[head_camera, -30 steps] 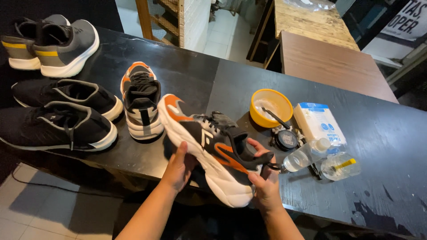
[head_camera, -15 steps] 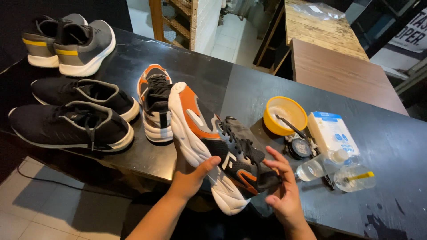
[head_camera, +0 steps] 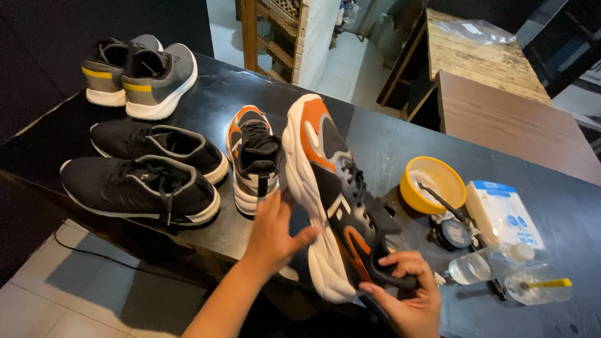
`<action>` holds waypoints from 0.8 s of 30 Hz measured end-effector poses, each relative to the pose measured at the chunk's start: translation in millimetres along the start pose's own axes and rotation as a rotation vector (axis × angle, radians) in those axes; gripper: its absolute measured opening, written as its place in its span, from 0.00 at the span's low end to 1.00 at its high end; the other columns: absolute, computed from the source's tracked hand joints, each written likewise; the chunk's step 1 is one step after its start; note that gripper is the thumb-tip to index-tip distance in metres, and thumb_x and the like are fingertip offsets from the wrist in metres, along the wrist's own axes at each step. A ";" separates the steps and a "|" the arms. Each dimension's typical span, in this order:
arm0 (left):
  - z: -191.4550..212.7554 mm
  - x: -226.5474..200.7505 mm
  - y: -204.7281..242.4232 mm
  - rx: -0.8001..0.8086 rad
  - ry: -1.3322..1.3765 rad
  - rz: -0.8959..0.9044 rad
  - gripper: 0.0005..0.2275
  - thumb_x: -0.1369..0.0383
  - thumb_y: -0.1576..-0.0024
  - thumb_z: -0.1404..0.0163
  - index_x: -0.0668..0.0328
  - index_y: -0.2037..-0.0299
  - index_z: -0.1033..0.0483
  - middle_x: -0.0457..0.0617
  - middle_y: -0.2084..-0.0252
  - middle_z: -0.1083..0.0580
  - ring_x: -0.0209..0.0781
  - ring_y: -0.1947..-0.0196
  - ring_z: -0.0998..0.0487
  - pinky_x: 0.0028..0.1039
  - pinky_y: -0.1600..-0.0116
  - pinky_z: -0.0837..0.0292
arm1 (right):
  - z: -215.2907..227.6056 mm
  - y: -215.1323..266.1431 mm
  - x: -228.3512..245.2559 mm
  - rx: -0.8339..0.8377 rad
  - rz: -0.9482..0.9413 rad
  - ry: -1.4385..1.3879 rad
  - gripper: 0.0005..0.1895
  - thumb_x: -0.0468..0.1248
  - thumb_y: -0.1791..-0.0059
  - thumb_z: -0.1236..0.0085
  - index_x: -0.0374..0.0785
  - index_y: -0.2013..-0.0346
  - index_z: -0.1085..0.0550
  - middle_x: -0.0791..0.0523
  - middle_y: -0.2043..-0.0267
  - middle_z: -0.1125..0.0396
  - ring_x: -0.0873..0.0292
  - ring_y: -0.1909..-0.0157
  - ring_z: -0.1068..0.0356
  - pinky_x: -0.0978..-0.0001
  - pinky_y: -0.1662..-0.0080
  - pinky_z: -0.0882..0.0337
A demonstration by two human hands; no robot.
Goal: The person scrubs the white midsole of a sneaker with a small brush, then switches to a larger sneaker and scrubs its white midsole with a larger brush dipped in a cleaning solution. The person handles the shoes and brushes throughout the process.
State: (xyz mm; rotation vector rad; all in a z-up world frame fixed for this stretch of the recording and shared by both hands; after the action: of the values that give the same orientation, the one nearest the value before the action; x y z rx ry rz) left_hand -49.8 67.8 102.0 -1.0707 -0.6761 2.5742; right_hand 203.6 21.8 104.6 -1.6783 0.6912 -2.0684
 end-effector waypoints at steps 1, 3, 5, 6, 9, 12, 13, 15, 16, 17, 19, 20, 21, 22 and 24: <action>1.5 14.4 -0.2 -0.002 -0.004 -0.001 0.45 0.31 0.43 0.80 0.69 0.38 0.34 0.62 0.33 0.35 0.59 0.34 0.36 0.50 0.32 0.45 | -5.9 -7.8 -0.2 0.000 0.002 -0.004 0.26 0.32 0.68 0.24 0.44 0.70 0.37 0.50 0.62 0.29 0.57 0.55 0.29 0.64 0.44 0.32; 22.4 31.6 3.3 -0.326 -0.336 -0.137 0.17 0.54 0.41 0.50 0.50 0.46 0.24 0.48 0.33 0.32 0.55 0.31 0.35 0.51 0.42 0.35 | -18.5 -22.7 1.3 0.017 0.026 0.108 0.24 0.33 0.65 0.25 0.44 0.69 0.36 0.56 0.62 0.31 0.59 0.55 0.31 0.66 0.41 0.34; 28.9 43.8 5.2 -0.453 -0.434 -0.118 0.15 0.57 0.39 0.51 0.43 0.43 0.25 0.49 0.34 0.31 0.55 0.30 0.35 0.47 0.41 0.37 | -37.2 -39.3 -5.0 0.007 -0.006 0.094 0.23 0.32 0.64 0.25 0.42 0.67 0.35 0.56 0.62 0.32 0.61 0.57 0.31 0.73 0.47 0.32; 35.2 49.0 8.1 -0.580 -0.527 -0.096 0.16 0.61 0.38 0.51 0.37 0.40 0.25 0.49 0.34 0.30 0.54 0.30 0.36 0.42 0.39 0.40 | -46.4 -48.0 -8.8 0.000 -0.039 0.085 0.23 0.32 0.63 0.24 0.40 0.64 0.33 0.56 0.62 0.34 0.64 0.58 0.32 0.79 0.52 0.31; 23.0 79.4 8.4 -0.532 -0.205 -0.002 0.24 0.62 0.39 0.50 0.52 0.31 0.36 0.57 0.30 0.37 0.59 0.28 0.38 0.50 0.29 0.41 | -77.2 -81.5 -15.1 0.021 0.035 0.258 0.18 0.36 0.60 0.24 0.42 0.66 0.29 0.59 0.65 0.35 0.64 0.65 0.33 0.76 0.56 0.33; 1.1 104.6 13.2 -0.541 -0.191 0.252 0.46 0.62 0.57 0.34 0.47 0.25 0.44 0.57 0.26 0.44 0.65 0.35 0.33 0.59 0.43 0.33 | -108.2 -113.5 -35.4 -0.030 0.133 0.356 0.21 0.39 0.60 0.21 0.43 0.67 0.30 0.59 0.73 0.34 0.52 0.70 0.27 0.67 0.65 0.27; 3.2 101.3 11.3 -0.547 -0.196 0.251 0.46 0.62 0.57 0.34 0.47 0.25 0.44 0.57 0.26 0.44 0.65 0.35 0.33 0.59 0.43 0.33 | -121.1 -123.9 -44.5 -0.029 0.137 0.350 0.21 0.39 0.60 0.21 0.43 0.67 0.30 0.59 0.73 0.34 0.52 0.70 0.27 0.67 0.65 0.27; 4.5 99.5 7.7 -0.509 -0.190 0.313 0.53 0.63 0.63 0.30 0.51 0.24 0.49 0.62 0.28 0.43 0.71 0.39 0.30 0.60 0.46 0.29 | -149.9 -144.6 -66.5 0.016 0.100 0.505 0.23 0.45 0.60 0.23 0.45 0.63 0.31 0.57 0.67 0.34 0.45 0.65 0.27 0.55 0.63 0.26; 7.3 99.6 6.5 -0.512 -0.195 0.312 0.53 0.63 0.63 0.30 0.51 0.24 0.49 0.62 0.28 0.43 0.71 0.39 0.30 0.60 0.46 0.29 | -161.0 -154.7 -68.4 0.017 0.102 0.500 0.23 0.45 0.60 0.23 0.45 0.63 0.31 0.57 0.67 0.34 0.45 0.65 0.27 0.55 0.63 0.26; 7.8 101.2 5.0 -0.481 -0.184 0.327 0.54 0.62 0.64 0.30 0.50 0.24 0.51 0.61 0.28 0.44 0.71 0.39 0.30 0.61 0.46 0.29 | -173.8 -163.9 -74.0 0.062 0.059 0.542 0.22 0.43 0.60 0.24 0.44 0.62 0.31 0.56 0.64 0.33 0.44 0.63 0.26 0.51 0.61 0.25; 7.7 105.0 3.0 -0.450 -0.178 0.340 0.56 0.61 0.64 0.30 0.49 0.23 0.52 0.61 0.27 0.45 0.72 0.38 0.31 0.61 0.45 0.29 | -195.4 -178.8 -83.4 0.107 0.016 0.580 0.22 0.41 0.59 0.25 0.43 0.60 0.31 0.55 0.61 0.32 0.42 0.61 0.25 0.47 0.59 0.24; 7.4 107.5 2.6 -0.455 -0.172 0.340 0.57 0.60 0.66 0.28 0.50 0.23 0.53 0.62 0.27 0.44 0.70 0.38 0.31 0.59 0.44 0.29 | -205.8 -184.3 -92.2 0.149 -0.062 0.580 0.22 0.43 0.58 0.27 0.44 0.59 0.31 0.55 0.58 0.32 0.39 0.58 0.25 0.44 0.56 0.25; 6.0 109.9 1.5 -0.458 -0.164 0.339 0.59 0.60 0.67 0.27 0.51 0.23 0.53 0.63 0.28 0.44 0.69 0.37 0.31 0.57 0.42 0.30 | -215.1 -189.8 -101.2 0.190 -0.140 0.581 0.23 0.45 0.58 0.28 0.45 0.57 0.32 0.55 0.55 0.31 0.37 0.56 0.25 0.41 0.53 0.25; 5.4 114.8 2.5 -0.459 -0.166 0.335 0.59 0.60 0.67 0.27 0.51 0.23 0.53 0.63 0.28 0.44 0.69 0.37 0.31 0.57 0.42 0.30 | -222.5 -192.4 -109.3 0.187 -0.139 0.579 0.23 0.45 0.58 0.28 0.45 0.57 0.32 0.55 0.55 0.31 0.37 0.56 0.25 0.41 0.53 0.25; -9.2 131.2 3.2 -0.280 -0.043 0.422 0.56 0.53 0.57 0.30 0.43 0.23 0.62 0.54 0.21 0.55 0.61 0.25 0.50 0.56 0.30 0.51 | -242.5 -193.0 -134.9 0.371 -0.216 0.701 0.17 0.47 0.52 0.43 0.47 0.53 0.35 0.57 0.51 0.39 0.44 0.60 0.30 0.48 0.65 0.34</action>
State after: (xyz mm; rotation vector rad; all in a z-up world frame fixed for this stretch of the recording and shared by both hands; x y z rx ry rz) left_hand -133.8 122.4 16.7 -1.3757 -0.9302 2.9241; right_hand -3.5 287.1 73.9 -0.8399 0.2801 -2.7545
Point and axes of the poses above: each hand's wrist, its own y-axis away from the middle knuckle, its own z-axis out of the back of the hand, x = y × z, the point moved 6 cm from there along -y, towards the middle knuckle
